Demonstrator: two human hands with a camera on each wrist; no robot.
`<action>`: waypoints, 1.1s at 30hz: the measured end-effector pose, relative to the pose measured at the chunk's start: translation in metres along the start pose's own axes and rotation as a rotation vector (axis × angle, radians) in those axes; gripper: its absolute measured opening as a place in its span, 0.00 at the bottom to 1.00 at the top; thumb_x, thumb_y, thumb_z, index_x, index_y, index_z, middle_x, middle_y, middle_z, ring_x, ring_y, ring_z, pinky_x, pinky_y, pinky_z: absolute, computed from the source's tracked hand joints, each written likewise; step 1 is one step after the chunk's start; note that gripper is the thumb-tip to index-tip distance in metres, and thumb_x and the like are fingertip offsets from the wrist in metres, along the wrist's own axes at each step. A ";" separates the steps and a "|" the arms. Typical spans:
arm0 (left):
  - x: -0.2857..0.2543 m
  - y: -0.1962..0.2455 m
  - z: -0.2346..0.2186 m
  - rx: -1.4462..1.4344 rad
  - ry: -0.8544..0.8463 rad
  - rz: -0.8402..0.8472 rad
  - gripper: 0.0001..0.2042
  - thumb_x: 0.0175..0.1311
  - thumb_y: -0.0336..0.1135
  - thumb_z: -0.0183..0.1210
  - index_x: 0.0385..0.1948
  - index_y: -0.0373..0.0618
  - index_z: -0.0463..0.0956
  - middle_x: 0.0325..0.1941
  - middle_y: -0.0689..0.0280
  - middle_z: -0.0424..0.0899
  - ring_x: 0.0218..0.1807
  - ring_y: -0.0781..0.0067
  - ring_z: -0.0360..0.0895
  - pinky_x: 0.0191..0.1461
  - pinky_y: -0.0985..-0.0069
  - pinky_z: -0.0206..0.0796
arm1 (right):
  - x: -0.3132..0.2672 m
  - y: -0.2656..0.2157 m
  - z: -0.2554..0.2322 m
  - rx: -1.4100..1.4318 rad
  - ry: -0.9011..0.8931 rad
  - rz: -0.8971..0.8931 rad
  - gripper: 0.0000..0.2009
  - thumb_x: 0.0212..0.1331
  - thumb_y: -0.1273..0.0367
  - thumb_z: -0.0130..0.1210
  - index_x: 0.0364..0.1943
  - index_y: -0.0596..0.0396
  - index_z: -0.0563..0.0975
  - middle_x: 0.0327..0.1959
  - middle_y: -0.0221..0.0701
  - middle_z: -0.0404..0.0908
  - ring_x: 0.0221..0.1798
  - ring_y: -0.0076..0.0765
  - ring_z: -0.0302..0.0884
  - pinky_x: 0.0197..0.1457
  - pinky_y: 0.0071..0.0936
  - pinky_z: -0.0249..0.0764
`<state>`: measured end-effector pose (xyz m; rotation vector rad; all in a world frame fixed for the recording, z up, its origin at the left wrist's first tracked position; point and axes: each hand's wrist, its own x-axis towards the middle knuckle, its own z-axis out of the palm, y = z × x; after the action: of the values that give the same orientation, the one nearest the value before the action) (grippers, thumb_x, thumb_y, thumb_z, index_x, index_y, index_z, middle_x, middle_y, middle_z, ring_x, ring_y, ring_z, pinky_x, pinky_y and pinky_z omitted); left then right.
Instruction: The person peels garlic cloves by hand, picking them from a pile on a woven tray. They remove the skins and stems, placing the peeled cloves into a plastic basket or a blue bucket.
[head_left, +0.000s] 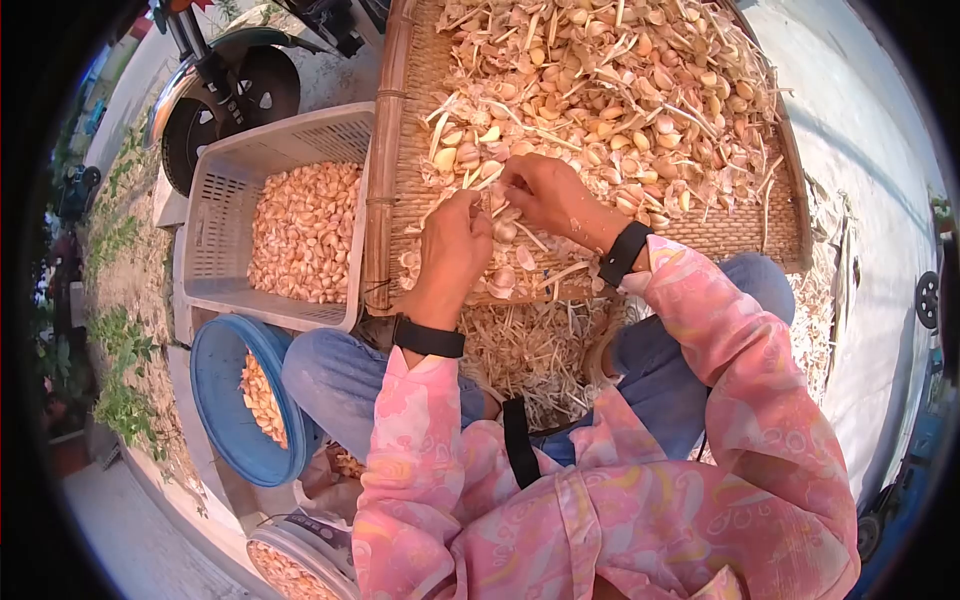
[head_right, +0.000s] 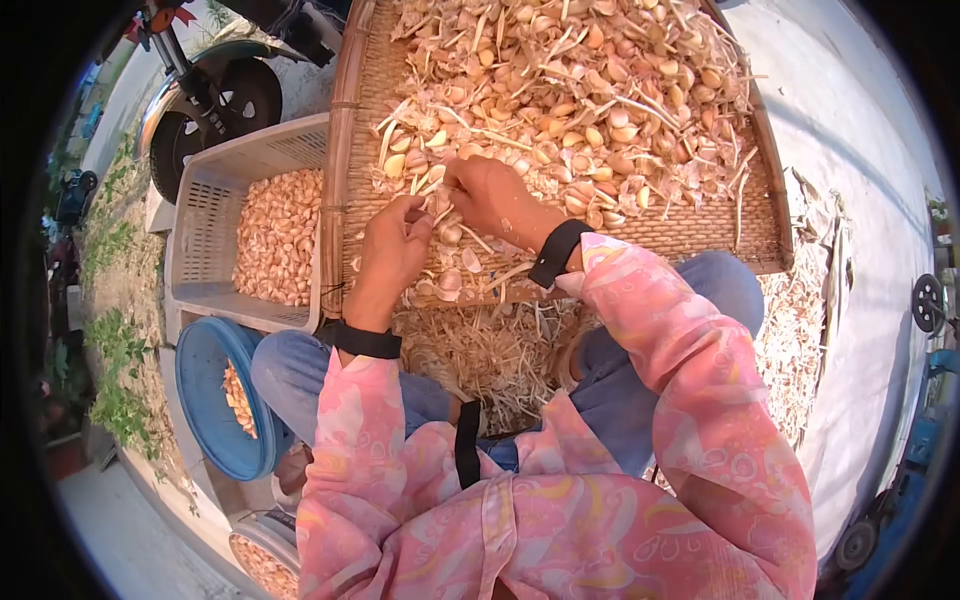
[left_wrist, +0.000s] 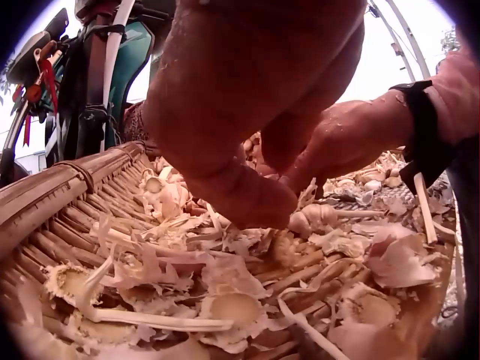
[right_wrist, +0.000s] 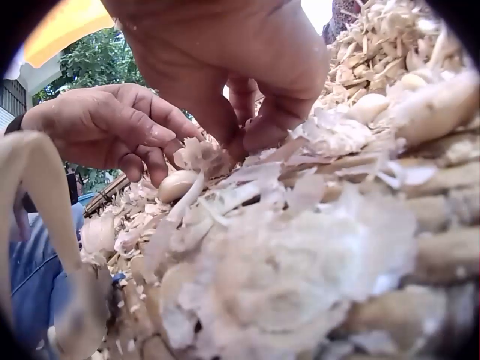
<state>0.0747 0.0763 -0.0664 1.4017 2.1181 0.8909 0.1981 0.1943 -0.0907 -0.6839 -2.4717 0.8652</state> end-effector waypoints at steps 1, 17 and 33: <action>0.001 0.001 0.004 0.023 0.038 0.035 0.12 0.58 0.30 0.53 0.41 0.34 0.72 0.32 0.57 0.80 0.34 0.70 0.78 0.35 0.77 0.69 | 0.000 -0.001 -0.003 0.049 -0.012 0.042 0.06 0.50 0.71 0.52 0.30 0.58 0.73 0.24 0.41 0.75 0.29 0.47 0.74 0.32 0.36 0.69; -0.041 0.011 -0.025 -1.726 -0.245 -0.372 0.09 0.64 0.27 0.46 0.42 0.33 0.68 0.31 0.59 0.71 0.23 0.84 0.63 0.21 0.92 0.57 | -0.019 -0.027 -0.060 1.002 -0.350 0.306 0.04 0.56 0.73 0.53 0.34 0.58 0.74 0.29 0.25 0.77 0.31 0.20 0.74 0.34 0.17 0.71; 0.008 -0.054 -0.113 -0.431 0.520 -0.219 0.12 0.57 0.29 0.55 0.41 0.34 0.73 0.32 0.59 0.77 0.31 0.69 0.73 0.35 0.77 0.67 | -0.028 -0.031 -0.049 -0.087 -0.262 -0.003 0.08 0.54 0.64 0.50 0.28 0.53 0.75 0.20 0.37 0.75 0.27 0.48 0.73 0.28 0.38 0.66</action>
<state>-0.0385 0.0379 -0.0275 0.7573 2.1843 1.6314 0.2371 0.1786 -0.0416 -0.6311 -2.7566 0.9004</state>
